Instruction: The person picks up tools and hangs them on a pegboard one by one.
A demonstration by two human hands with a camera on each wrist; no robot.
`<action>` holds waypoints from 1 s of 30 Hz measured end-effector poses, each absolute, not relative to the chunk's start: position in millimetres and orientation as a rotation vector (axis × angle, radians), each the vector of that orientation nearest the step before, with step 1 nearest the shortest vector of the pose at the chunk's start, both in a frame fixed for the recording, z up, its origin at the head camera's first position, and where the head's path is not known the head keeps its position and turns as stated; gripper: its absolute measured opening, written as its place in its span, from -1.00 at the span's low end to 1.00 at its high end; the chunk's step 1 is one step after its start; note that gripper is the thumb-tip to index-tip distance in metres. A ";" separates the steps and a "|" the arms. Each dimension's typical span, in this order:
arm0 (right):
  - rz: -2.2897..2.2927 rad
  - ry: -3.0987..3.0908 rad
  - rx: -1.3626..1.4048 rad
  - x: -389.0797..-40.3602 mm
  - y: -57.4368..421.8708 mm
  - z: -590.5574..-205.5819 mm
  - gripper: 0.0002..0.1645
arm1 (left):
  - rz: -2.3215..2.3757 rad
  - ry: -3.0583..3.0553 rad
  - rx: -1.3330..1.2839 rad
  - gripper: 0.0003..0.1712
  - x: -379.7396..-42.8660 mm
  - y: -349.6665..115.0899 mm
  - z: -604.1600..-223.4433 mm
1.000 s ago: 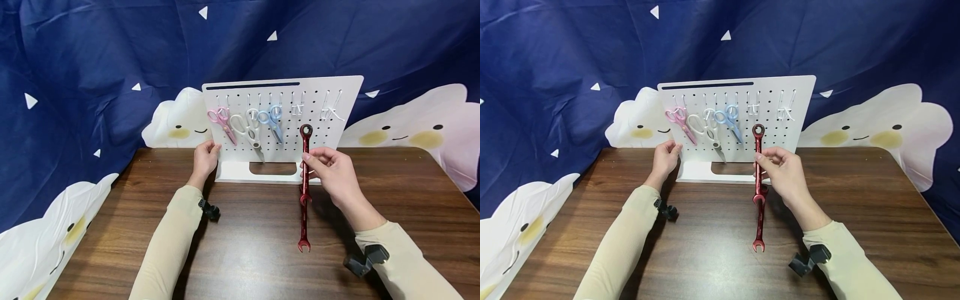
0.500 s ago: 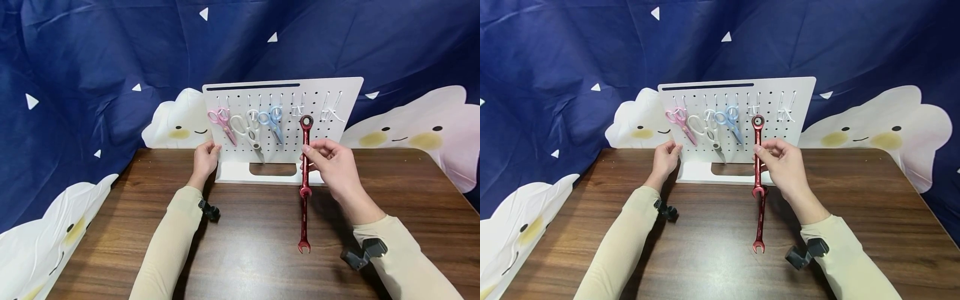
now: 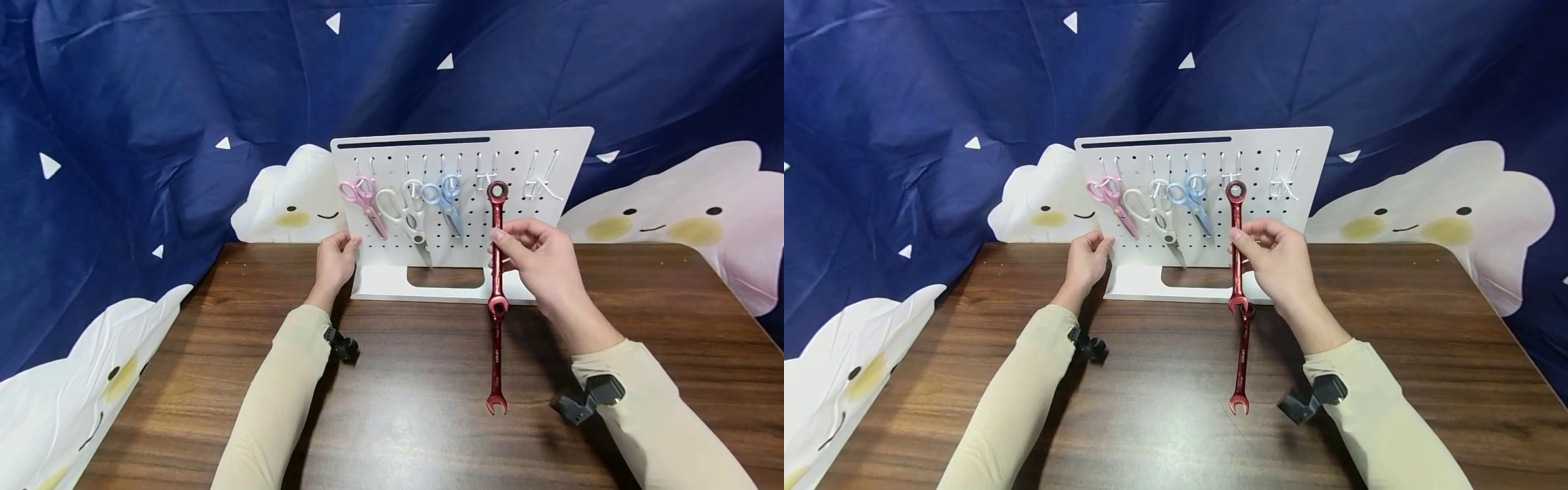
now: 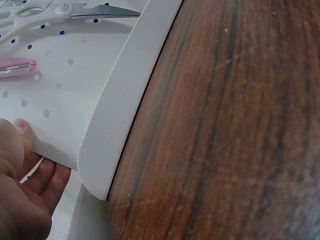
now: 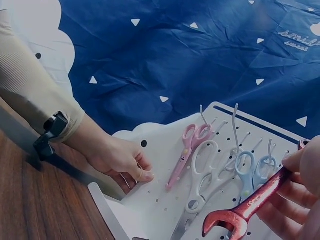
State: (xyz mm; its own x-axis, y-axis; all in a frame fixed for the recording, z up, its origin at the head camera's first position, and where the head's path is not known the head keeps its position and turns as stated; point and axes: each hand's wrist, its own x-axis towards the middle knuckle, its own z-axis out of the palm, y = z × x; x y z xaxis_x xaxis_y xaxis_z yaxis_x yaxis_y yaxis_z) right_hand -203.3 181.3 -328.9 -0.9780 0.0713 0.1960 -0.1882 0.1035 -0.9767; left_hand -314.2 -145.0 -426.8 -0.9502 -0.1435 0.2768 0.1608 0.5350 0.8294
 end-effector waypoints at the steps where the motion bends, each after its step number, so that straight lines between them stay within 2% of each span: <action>1: 1.975 -2.187 0.116 -204.0 181.5 -329.2 -0.89 | -1.379 -2.465 -0.014 -0.67 -314.4 -144.9 -427.0; 17: 2.059 -2.176 0.092 -213.0 182.5 -333.7 -0.89 | -1.365 -2.475 -0.024 -0.66 -313.8 -146.7 -427.9; 30: 2.185 -2.114 -0.002 -233.9 182.7 -340.0 -0.85 | -1.377 -2.487 -0.028 -0.63 -314.4 -146.1 -426.7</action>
State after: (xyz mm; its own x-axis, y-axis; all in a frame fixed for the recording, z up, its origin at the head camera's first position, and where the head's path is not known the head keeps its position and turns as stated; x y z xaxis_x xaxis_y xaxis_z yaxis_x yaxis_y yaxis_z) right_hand -233.9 182.7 -340.0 -0.9948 0.0737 0.0696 -0.0720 -0.0300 -0.9970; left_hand -314.4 -146.1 -426.7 -0.9554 -0.1259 0.2672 0.1596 0.5410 0.8257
